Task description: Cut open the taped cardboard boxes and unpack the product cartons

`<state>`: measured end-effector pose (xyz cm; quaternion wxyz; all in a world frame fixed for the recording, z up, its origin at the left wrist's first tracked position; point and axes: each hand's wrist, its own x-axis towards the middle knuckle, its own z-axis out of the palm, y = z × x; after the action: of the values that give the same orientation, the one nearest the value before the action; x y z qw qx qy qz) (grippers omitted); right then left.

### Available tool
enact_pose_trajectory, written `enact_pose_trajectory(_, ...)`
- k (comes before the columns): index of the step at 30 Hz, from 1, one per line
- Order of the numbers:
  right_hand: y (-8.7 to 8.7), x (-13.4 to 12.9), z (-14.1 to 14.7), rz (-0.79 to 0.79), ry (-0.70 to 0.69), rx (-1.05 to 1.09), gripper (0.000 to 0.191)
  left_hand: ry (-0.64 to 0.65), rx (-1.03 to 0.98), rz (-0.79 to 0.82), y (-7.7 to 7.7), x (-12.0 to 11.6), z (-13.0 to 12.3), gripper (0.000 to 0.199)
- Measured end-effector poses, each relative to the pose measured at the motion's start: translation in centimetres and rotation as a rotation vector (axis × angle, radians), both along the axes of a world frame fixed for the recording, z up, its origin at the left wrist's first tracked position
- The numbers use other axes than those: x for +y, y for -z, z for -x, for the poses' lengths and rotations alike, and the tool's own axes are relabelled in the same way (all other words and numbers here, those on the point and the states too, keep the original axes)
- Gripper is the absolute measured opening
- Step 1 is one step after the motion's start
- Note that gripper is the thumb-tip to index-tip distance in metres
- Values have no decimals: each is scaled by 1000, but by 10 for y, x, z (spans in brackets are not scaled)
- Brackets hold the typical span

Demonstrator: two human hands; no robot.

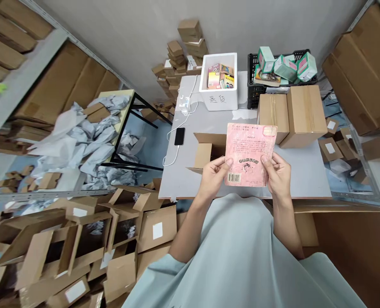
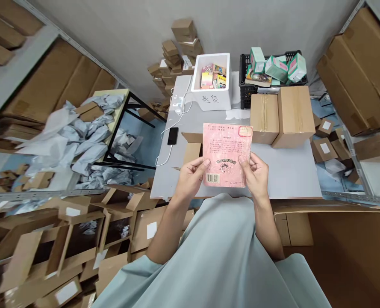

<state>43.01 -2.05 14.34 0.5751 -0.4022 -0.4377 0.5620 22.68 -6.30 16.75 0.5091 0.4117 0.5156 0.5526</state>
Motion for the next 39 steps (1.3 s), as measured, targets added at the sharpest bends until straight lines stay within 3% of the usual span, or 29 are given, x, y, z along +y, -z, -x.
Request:
enact_pose_trajectory(5, 5, 3, -3, -39, 62, -54, 46, -78, 111, -89, -14, -7, -20, 54)
enact_pose_trajectory(9, -5, -11, -2, -174, 324, -216, 47, -203, 234, -191, -20, -10, -31, 56)
enact_pose_trajectory(12, -17, -29, 3, -280, 257, -304, 36, -259, 244, -236, -21, -8, -35, 55)
enact_pose_trajectory(14, -24, -39, 8, -337, 174, -353, 33, -242, 214, -235, -21, -6, -35, 54)
enact_pose_trajectory(20, -32, -47, 19, -329, 147, -342, 42, -171, 228, -216, -23, -10, -36, 50)
enact_pose_trajectory(23, -28, -44, 23, -285, 109, -247, 57, -94, 353, -343, -22, -17, -43, 42)
enact_pose_trajectory(27, -11, -29, 20, -171, 156, -133, 43, 100, 494, -539, -22, -23, -43, 42)
enact_pose_trajectory(29, -1, -18, 15, -105, 139, -41, 45, 24, 518, -526, -23, -21, -35, 41)
enact_pose_trajectory(32, 8, -8, 6, -64, 30, 45, 51, -236, 492, -450, -25, -12, -14, 43)
enact_pose_trajectory(33, 9, -7, 4, -55, -2, 48, 51, -252, 444, -398, -25, -8, -7, 47)
enact_pose_trajectory(36, 8, -5, 0, -42, -63, 35, 51, -135, 263, -217, -23, 1, 7, 51)
enact_pose_trajectory(39, 6, -3, -4, -52, -67, -3, 51, -108, 176, -145, -20, 5, 10, 51)
